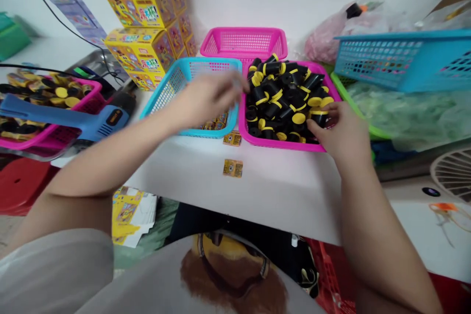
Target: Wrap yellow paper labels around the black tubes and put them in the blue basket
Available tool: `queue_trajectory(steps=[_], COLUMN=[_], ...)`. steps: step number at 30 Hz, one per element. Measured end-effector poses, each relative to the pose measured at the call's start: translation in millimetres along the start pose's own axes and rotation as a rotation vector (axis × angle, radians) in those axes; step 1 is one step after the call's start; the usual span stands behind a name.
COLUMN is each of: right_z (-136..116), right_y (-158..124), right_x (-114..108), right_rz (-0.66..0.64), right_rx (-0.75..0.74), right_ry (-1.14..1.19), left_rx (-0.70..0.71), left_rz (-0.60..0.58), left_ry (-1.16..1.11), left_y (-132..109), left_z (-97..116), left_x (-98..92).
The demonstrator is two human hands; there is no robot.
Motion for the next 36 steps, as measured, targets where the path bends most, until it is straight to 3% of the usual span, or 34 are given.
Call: queue_trajectory(steps=[2, 4, 6, 8, 11, 14, 16, 19, 22, 24, 25, 27, 29, 31, 33, 36], right_z=[0.1, 0.0, -0.5, -1.2, -2.0, -1.1, -0.7, -3.1, -12.1, -23.0, -30.2, -42.9, -51.6, -56.3, -58.2, -60.5], right_y=[-0.2, -0.6, -1.2, -1.8, -2.3, -2.6, -3.6, -9.2, -22.8, -34.8, -40.8, -52.7, -62.8, -72.4, -79.2, -83.2], right_x=[0.3, 0.5, 0.5, 0.0, -0.4, 0.3, -0.9, -7.8, -16.1, -18.2, -16.9, -10.4, 4.1, 18.8, 29.4, 34.5], right_rz=[0.004, -0.002, -0.009, -0.006, 0.005, 0.015, 0.068, 0.271, 0.482, 0.504, 0.456, 0.305, 0.05, -0.164, -0.287, -0.301], right_rx=[-0.009, -0.006, -0.001, 0.003, 0.008, 0.01, -0.023, -0.104, -0.204, -0.296, -0.339, -0.368, -0.321, -0.277, -0.23, -0.164], right_ry=[-0.002, -0.01, -0.016, -0.015, -0.012, -0.001, 0.007, -0.054, 0.051, 0.264, 0.363, 0.541, 0.673, 0.784, 0.871, 0.954], left_rx=[0.064, 0.035, 0.008, 0.05, 0.172, 0.295, 0.333, 0.269, 0.146, 0.031, -0.033, -0.14, -0.173, -0.136, -0.06, 0.014], left_rz=[-0.29, -0.437, -0.459, -0.386, -0.276, -0.252, -0.184, -0.03, 0.136, 0.224, 0.224, 0.142, 0.004, -0.094, -0.142, -0.166], left_ry=[-0.028, 0.159, 0.311, 0.406, 0.469, 0.301, 0.071, -0.335, -0.701, -0.925, -1.031, -1.198, -1.252, -1.148, -0.95, -0.688], left_y=[-44.2, -87.9, -124.6, -153.4, -182.2, -186.3, -170.5, -125.5, -77.9, -55.5, -47.9, -39.9, -40.3, -45.7, -51.7, -58.6], left_z=[36.4, 56.6, 69.2, 82.9, 103.5, 116.4, 116.9, 101.5, 75.3, 56.2, 48.0, 37.2, 34.0, 34.4, 36.4, 37.7], left_x=[52.9, 104.9, 142.7, 160.7, 158.8, 133.0, 101.4, 51.1, 30.5, 41.3, 53.4, 82.3, 105.3, 114.8, 115.4, 117.4])
Point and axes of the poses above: each hand's wrist, its own y-axis towards the middle knuckle, its own x-axis out of the palm, z = x × y, the point moved 5 cm from there along y, towards the middle knuckle, and after that the axes turned 8 degrees about -z, right-handed, at the moved point
